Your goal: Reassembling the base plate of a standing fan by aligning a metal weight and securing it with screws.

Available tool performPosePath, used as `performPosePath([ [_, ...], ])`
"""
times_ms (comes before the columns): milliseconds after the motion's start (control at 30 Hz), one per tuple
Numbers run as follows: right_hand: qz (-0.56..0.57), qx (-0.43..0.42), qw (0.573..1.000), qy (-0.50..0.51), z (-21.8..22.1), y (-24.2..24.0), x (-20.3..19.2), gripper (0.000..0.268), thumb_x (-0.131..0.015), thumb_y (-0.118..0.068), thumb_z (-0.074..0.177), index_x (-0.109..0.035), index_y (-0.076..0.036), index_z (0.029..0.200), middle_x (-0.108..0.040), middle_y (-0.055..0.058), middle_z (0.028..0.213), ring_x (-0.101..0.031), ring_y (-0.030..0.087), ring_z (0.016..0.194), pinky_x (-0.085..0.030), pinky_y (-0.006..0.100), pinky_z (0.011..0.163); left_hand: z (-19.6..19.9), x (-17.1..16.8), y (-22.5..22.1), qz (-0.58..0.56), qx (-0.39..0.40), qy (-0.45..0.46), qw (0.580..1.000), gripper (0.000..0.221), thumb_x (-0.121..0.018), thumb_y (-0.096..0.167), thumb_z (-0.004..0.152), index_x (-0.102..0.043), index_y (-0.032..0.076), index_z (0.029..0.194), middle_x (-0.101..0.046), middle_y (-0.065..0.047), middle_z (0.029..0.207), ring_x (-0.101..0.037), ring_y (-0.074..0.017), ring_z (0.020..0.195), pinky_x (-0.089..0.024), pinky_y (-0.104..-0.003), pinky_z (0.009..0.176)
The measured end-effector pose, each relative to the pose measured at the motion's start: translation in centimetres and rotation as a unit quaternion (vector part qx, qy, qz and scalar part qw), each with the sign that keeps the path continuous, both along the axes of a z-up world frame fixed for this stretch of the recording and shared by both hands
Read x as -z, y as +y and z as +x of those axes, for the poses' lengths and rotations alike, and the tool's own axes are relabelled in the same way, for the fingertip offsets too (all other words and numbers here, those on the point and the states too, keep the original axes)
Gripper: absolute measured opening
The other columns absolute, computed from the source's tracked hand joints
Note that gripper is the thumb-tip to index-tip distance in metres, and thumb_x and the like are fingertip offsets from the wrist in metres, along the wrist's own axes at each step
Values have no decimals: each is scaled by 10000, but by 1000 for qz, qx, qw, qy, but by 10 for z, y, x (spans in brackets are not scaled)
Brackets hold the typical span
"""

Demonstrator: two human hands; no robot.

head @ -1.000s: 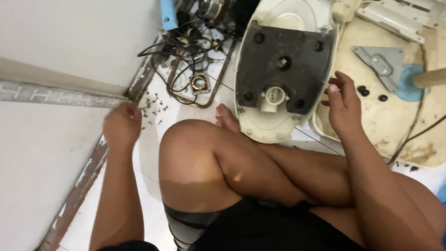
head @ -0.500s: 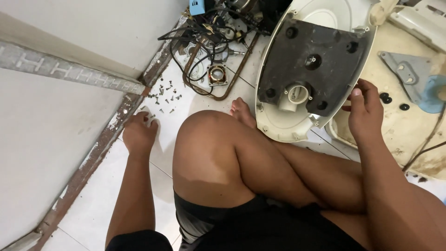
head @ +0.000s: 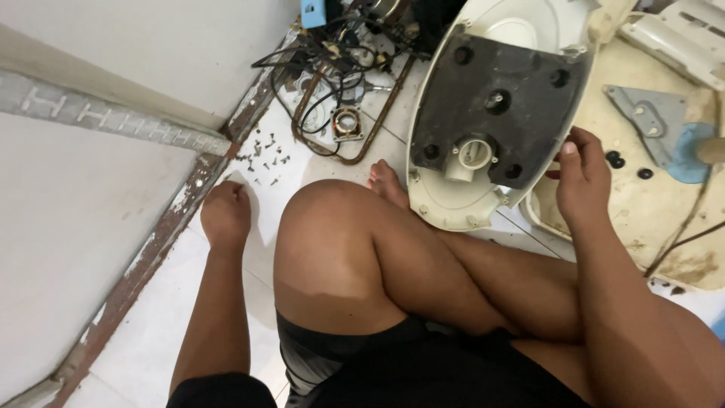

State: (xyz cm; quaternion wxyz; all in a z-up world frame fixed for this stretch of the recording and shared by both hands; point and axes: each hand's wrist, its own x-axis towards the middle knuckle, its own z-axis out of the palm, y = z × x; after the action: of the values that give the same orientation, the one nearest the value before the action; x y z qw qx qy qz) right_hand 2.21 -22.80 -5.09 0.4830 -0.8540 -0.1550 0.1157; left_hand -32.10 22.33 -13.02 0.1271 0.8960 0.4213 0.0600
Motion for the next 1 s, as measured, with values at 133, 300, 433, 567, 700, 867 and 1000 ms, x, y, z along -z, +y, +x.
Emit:
performPosePath([
  [133, 9, 4, 1000, -10, 5, -5, 7, 395, -427, -158, 1127, -448, 82, 1440, -550, 254, 1313, -607, 317, 1048, -557, 402, 806, 31, -42, -14, -109, -49, -148, 982, 112, -715, 117, 960, -735, 7, 964, -711, -76, 808, -608, -178, 666, -515, -313, 652],
  [300, 60, 9, 998, -27, 12, -15, 26, 380, -453, -136, 1178, -457, 117, 1462, -560, 383, 1301, -637, 474, 1064, -597, 547, 776, 102, -114, -43, -119, 40, -362, 924, 228, -704, -10, 988, -715, -8, 1215, -710, -209, 987, -710, -321, 933, -579, -434, 820],
  [433, 63, 13, 998, -16, 11, -13, 19, 403, -468, -165, 1169, -451, 111, 1462, -566, 372, 1308, -636, 482, 1086, -598, 546, 787, 160, -171, -79, -134, 145, -444, 874, 221, -743, -42, 962, -753, 58, 1159, -729, -157, 982, -739, -303, 924, -610, -399, 839],
  [567, 12, 30, 999, 6, 4, 0, -7, 435, -470, -199, 1077, -476, 38, 1441, -594, 212, 1301, -621, 274, 1044, -559, 366, 817, 223, -237, -132, -170, 246, -426, 854, 174, -709, -17, 969, -677, 18, 1136, -756, -73, 1028, -681, -134, 865, -557, -254, 770],
  [700, 15, 26, 1000, 1, 1, 0, -12, 439, -480, -192, 1057, -490, 41, 1429, -607, 206, 1293, -621, 278, 1039, -556, 368, 815, 288, -223, -156, -63, 297, -394, 867, 131, -786, 106, 866, -746, 79, 988, -705, -25, 897, -652, -182, 774, -531, -307, 719],
  [867, 16, 30, 999, -13, 5, -5, -10, 474, -489, -221, 1042, -485, 65, 1420, -612, 235, 1315, -633, 298, 1050, -558, 375, 820, 326, -152, -154, -45, 288, -282, 914, 106, -773, 191, 817, -732, 118, 881, -714, -35, 809, -656, -270, 733, -517, -412, 661],
  [1000, 18, 27, 999, 0, 9, -3, -9, 448, -509, -206, 1041, -499, 47, 1411, -615, 204, 1299, -633, 277, 1045, -561, 365, 827, 331, -122, -140, -20, 295, -255, 920, 127, -799, 143, 765, -747, 137, 880, -744, -20, 829, -661, -249, 744, -523, -389, 670],
])
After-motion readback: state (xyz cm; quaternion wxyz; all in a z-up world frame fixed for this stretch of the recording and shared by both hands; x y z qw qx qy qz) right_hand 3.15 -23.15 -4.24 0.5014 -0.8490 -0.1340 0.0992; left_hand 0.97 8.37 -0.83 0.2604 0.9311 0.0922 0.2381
